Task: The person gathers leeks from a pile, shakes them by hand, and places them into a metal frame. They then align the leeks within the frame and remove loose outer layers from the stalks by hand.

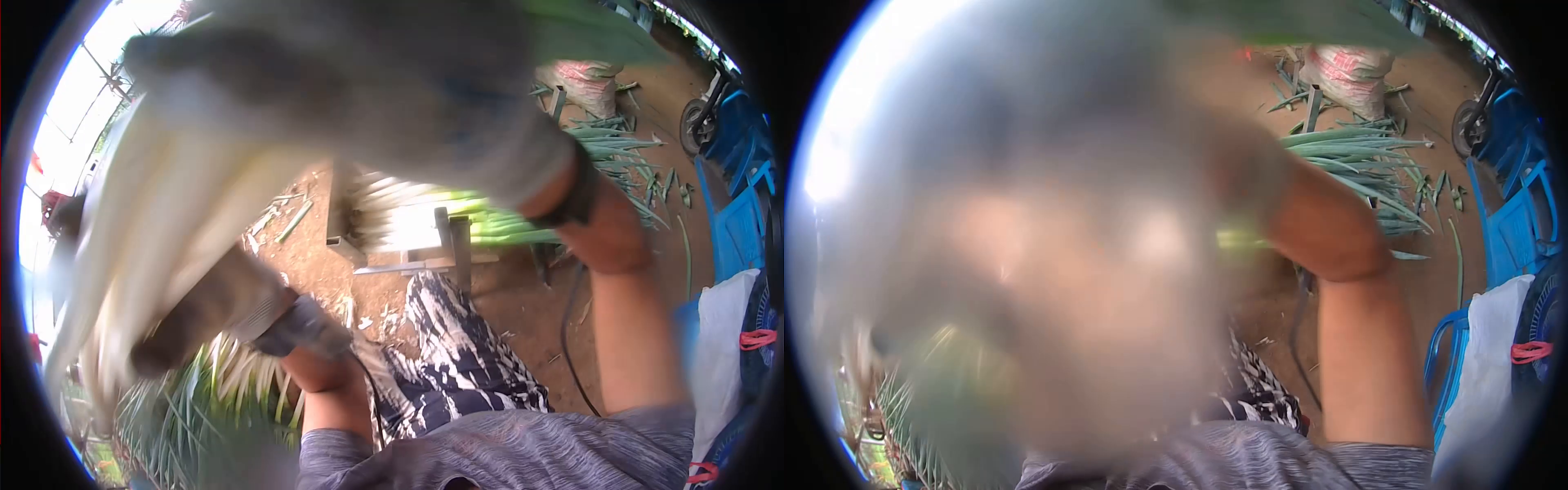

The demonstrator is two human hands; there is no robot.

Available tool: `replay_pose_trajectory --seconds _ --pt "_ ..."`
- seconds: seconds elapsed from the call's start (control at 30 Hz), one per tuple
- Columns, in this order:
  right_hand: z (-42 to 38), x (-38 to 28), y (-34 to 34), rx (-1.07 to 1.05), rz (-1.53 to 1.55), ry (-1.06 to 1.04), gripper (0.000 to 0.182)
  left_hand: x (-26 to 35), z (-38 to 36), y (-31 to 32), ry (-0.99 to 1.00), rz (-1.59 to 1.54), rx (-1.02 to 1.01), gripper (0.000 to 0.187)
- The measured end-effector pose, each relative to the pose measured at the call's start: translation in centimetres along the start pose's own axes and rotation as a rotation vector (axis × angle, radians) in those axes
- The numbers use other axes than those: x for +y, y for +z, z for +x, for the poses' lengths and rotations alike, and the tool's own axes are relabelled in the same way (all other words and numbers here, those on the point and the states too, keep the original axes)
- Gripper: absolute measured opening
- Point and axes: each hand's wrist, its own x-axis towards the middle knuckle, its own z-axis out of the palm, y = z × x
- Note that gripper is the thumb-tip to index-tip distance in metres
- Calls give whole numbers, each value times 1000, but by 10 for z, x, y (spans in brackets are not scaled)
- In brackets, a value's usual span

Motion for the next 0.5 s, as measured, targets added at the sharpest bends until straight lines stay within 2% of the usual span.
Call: replay_pose_trajectory --seconds 0.1,0.13,0.2,0.27,0.3,0.33,0.37,0.4,0.5 --pt "-86 43 9 -206 -255 -69 34 -78 -22 -75 -110 -243 163 41" --pt "-122 40 8 -452 -274 -17 43 -100 -33 -103 -143 -305 224 40" --pt "-220 32 33 -571 -251 79 39 -138 -58 -164 -213 -403 335 38" --pt "-375 19 49 -1065 -132 252 52 -168 -93 -238 -304 -467 480 36" --pt "-433 4 56 -1245 -32 330 59 -184 -116 -276 -362 -444 598 35" --pt "-489 -11 62 -1421 57 420 66 -196 -140 -320 -526 -313 804 32" --pt "-512 -23 64 -1494 200 478 72 -206 -175 -366 -511 -375 953 31" --pt "-520 -33 65 -1504 223 476 72 -204 -197 -386 -578 -367 913 26" --pt "-506 -53 82 -1604 250 449 73 -193 -197 -410 -601 -223 1014 25"
